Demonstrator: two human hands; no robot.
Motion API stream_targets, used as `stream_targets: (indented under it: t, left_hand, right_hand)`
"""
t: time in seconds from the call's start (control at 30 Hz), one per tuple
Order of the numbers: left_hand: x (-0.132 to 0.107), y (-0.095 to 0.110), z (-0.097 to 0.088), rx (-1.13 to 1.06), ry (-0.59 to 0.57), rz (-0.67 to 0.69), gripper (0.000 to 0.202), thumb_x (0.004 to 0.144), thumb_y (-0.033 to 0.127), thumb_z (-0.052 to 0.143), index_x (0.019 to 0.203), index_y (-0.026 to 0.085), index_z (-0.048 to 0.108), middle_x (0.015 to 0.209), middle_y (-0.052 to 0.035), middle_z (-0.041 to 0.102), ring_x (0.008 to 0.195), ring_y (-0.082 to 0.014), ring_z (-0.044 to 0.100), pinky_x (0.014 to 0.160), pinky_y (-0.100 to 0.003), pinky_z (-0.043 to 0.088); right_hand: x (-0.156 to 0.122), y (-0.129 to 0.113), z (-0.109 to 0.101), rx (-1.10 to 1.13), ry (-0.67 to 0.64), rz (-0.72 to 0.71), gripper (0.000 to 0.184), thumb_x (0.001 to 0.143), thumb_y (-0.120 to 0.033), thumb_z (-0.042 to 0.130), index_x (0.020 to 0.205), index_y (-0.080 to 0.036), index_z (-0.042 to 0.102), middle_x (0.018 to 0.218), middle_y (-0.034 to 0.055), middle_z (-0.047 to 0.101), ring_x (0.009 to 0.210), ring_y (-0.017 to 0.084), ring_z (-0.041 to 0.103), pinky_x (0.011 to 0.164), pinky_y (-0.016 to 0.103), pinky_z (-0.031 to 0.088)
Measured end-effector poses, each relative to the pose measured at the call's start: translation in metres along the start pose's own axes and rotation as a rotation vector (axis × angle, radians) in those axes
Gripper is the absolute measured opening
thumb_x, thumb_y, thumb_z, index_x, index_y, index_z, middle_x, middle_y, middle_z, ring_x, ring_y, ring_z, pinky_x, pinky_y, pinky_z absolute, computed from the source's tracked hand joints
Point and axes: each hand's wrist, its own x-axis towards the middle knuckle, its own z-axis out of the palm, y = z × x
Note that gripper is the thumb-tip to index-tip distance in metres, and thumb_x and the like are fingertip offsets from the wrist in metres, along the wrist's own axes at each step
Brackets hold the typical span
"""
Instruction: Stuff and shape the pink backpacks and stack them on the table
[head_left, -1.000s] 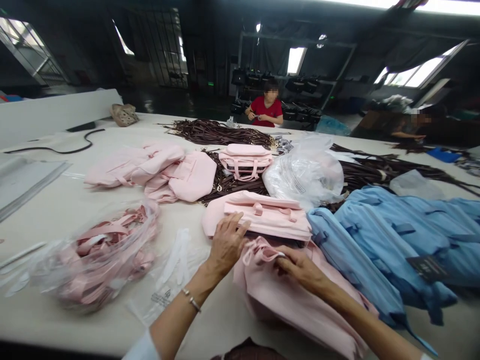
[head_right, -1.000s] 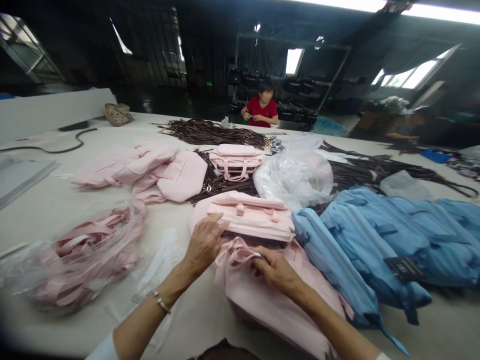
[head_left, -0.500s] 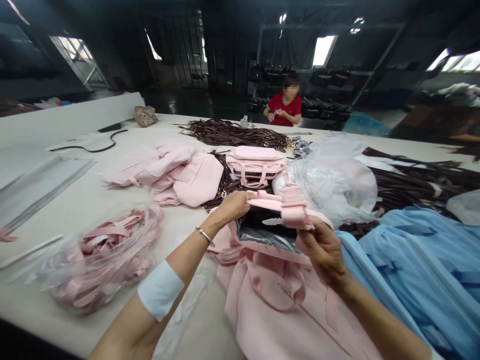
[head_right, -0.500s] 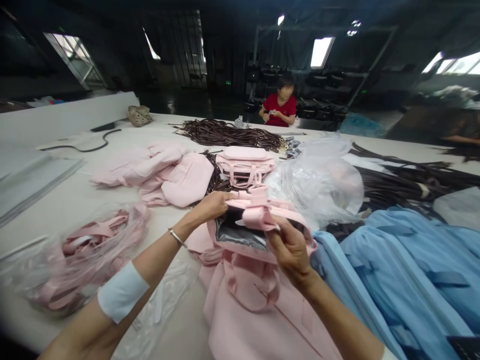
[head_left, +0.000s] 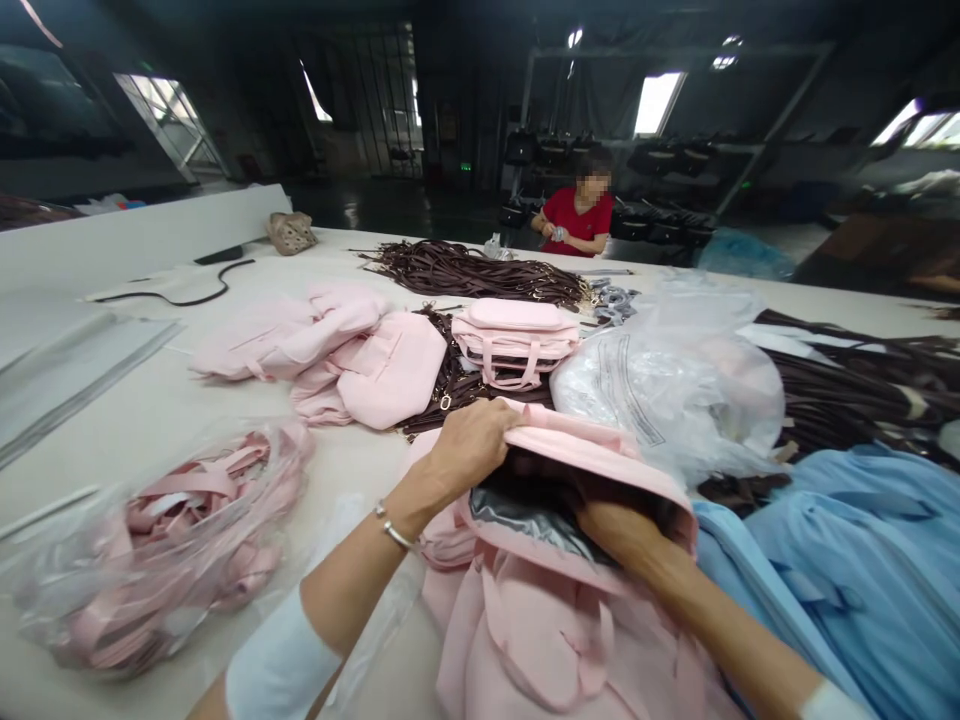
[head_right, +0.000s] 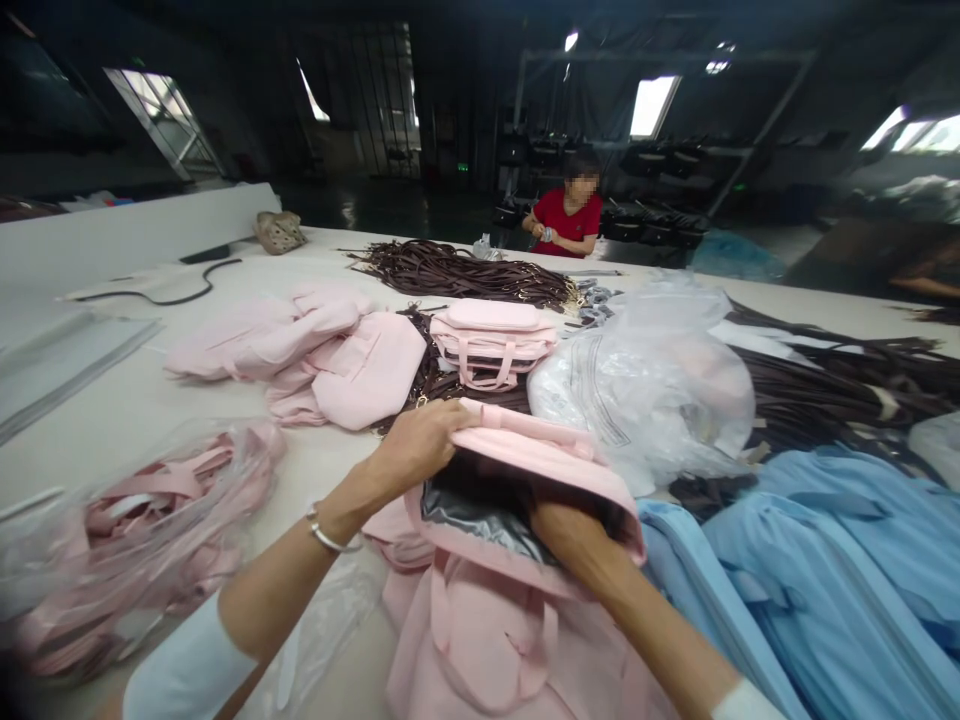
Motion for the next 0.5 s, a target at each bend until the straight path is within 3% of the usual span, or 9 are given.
stream_targets:
  t: [0.07,0.13,0.2,0.27,0.3,0.33,0.43,0.5]
  left_hand:
    - [-0.016,-0.003,0.011,0.024,0.073,0.082,0.056,0.08,0.001,0.041,0.127,0.023,0.062,0.127,-0.0064,0.066,0.113,-0.0213,0.059,0.099,-0.036,0.046]
    - [-0.036,-0.009,0.027,0.003,0.082,0.149,0.059,0.081,0.001,0.041,0.133,0.023,0.056,0.138,-0.0056,0.059,0.123,-0.0214,0.053,0.106,-0.039,0.043]
    - [-0.058,-0.015,0.048,0.0,0.052,0.181,0.063,0.079,0.001,0.042,0.137,0.023,0.052,0.143,-0.0051,0.055,0.131,-0.023,0.048,0.11,-0.042,0.04]
    - [-0.08,-0.019,0.069,0.037,0.021,0.168,0.073,0.073,0.0,0.044,0.143,0.022,0.046,0.146,-0.0062,0.052,0.138,-0.0261,0.042,0.115,-0.049,0.035]
    - [-0.09,-0.02,0.079,0.062,0.019,0.146,0.08,0.068,0.0,0.046,0.145,0.022,0.043,0.149,-0.0071,0.05,0.141,-0.028,0.038,0.117,-0.053,0.032]
    - [-0.1,-0.022,0.088,0.085,0.027,0.12,0.086,0.064,0.0,0.047,0.147,0.023,0.04,0.152,-0.0077,0.046,0.144,-0.0296,0.034,0.118,-0.056,0.029]
    - [-0.124,-0.029,0.109,0.116,0.153,0.017,0.093,0.063,0.0,0.05,0.151,0.023,0.032,0.16,-0.0083,0.032,0.149,-0.0309,0.024,0.119,-0.057,0.027]
    - [-0.14,-0.039,0.12,0.091,0.304,-0.095,0.085,0.072,0.004,0.052,0.152,0.023,0.03,0.16,-0.0091,0.032,0.148,-0.0291,0.027,0.118,-0.051,0.034]
  right_hand:
    - [-0.013,-0.015,-0.029,0.059,0.001,-0.149,0.025,0.097,-0.026,0.048,0.101,-0.016,0.07,0.094,0.0068,0.075,0.084,0.016,0.071,0.076,0.025,0.061]
    - [-0.026,-0.029,-0.053,0.111,0.045,-0.341,0.024,0.092,-0.018,0.056,0.113,-0.021,0.067,0.107,0.0051,0.073,0.104,0.018,0.067,0.092,0.028,0.057]
    - [-0.038,-0.036,-0.059,0.038,0.071,-0.423,0.046,0.086,-0.029,0.069,0.129,-0.02,0.059,0.127,0.0099,0.065,0.126,0.028,0.054,0.107,0.041,0.047]
    - [-0.051,-0.033,-0.038,-0.12,0.017,-0.406,0.082,0.074,-0.057,0.075,0.14,-0.014,0.049,0.138,0.0167,0.055,0.131,0.039,0.047,0.107,0.054,0.044]
    - [-0.059,-0.026,-0.018,-0.188,-0.067,-0.395,0.098,0.07,-0.067,0.071,0.144,-0.009,0.044,0.141,0.0201,0.052,0.128,0.042,0.049,0.103,0.056,0.047]
    - [-0.069,-0.017,0.005,-0.205,-0.076,-0.438,0.101,0.067,-0.069,0.07,0.144,-0.01,0.043,0.135,0.0187,0.058,0.118,0.041,0.057,0.093,0.054,0.053]
    - [-0.095,0.02,0.072,-0.232,-0.145,-0.427,0.102,0.062,-0.05,0.081,0.147,-0.014,0.037,0.127,0.0152,0.064,0.103,0.033,0.067,0.075,0.038,0.06]
    - [-0.103,0.039,0.095,-0.173,-0.282,-0.408,0.099,0.06,-0.045,0.082,0.145,-0.017,0.039,0.127,0.0132,0.065,0.103,0.03,0.068,0.074,0.033,0.061]
